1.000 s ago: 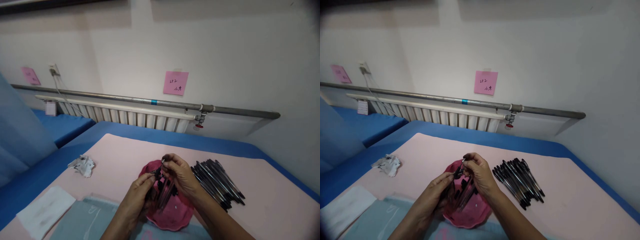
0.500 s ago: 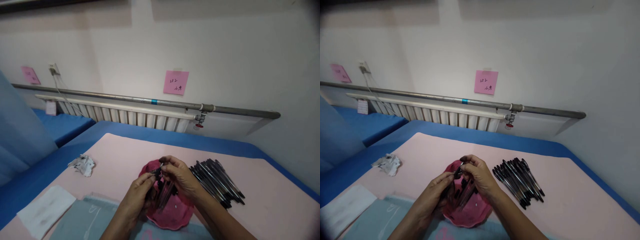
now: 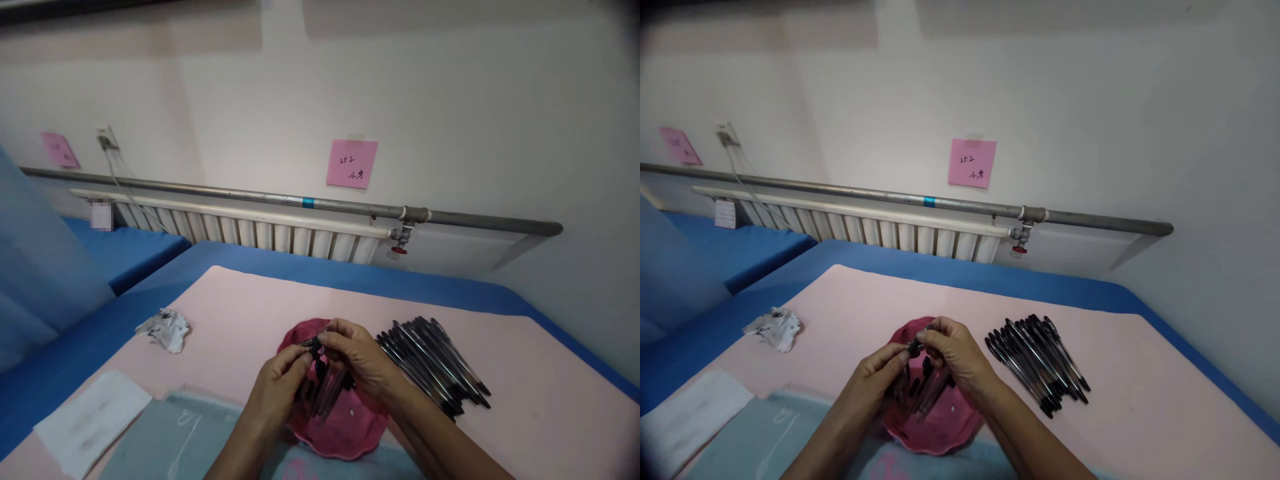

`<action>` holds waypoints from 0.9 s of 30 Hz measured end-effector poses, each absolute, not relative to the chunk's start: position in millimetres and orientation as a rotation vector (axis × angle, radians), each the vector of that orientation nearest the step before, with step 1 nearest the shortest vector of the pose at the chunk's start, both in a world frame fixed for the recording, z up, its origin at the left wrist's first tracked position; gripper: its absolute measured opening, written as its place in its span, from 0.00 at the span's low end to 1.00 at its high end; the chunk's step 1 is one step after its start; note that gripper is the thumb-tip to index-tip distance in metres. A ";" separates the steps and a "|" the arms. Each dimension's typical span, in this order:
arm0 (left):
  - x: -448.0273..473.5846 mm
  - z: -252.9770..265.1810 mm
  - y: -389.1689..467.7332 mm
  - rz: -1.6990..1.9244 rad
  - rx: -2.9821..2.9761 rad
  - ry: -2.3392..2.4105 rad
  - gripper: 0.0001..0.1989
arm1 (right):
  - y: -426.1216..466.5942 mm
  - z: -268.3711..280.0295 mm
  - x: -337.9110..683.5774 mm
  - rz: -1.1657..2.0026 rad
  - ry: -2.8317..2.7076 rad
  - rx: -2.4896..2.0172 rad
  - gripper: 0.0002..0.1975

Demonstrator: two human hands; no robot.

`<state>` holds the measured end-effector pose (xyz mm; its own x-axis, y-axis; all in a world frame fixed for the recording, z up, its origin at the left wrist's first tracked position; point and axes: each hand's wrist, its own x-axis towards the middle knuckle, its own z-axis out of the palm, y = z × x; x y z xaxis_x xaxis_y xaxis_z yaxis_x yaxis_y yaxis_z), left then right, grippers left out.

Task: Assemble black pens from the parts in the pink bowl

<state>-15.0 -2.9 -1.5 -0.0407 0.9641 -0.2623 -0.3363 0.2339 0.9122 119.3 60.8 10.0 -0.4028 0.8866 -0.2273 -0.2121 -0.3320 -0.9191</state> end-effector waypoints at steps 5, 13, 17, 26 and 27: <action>-15.9 0.3 -4.4 1.159 0.747 1.142 0.17 | 59.5 9.4 115.1 1.881 -1.066 -0.791 0.11; -14.2 -8.8 -2.3 1.208 0.746 1.075 0.17 | 58.1 2.5 115.8 1.792 -1.025 -0.843 0.11; -14.0 -8.3 -3.1 1.202 0.747 1.070 0.18 | 58.2 4.9 116.3 1.757 -0.988 -0.875 0.11; -13.9 -7.9 -1.8 1.199 0.792 1.103 0.19 | 59.8 3.1 117.8 1.776 -1.010 -0.880 0.11; -14.0 -7.4 -1.7 1.198 0.796 1.114 0.19 | 59.8 2.7 117.9 1.789 -1.018 -0.876 0.10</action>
<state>-14.0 -1.7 -7.4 -0.0073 0.9721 -0.2346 -0.3042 0.2213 0.9265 117.9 59.8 2.7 -0.3697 0.9172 -0.1489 -0.3400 -0.2827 -0.8970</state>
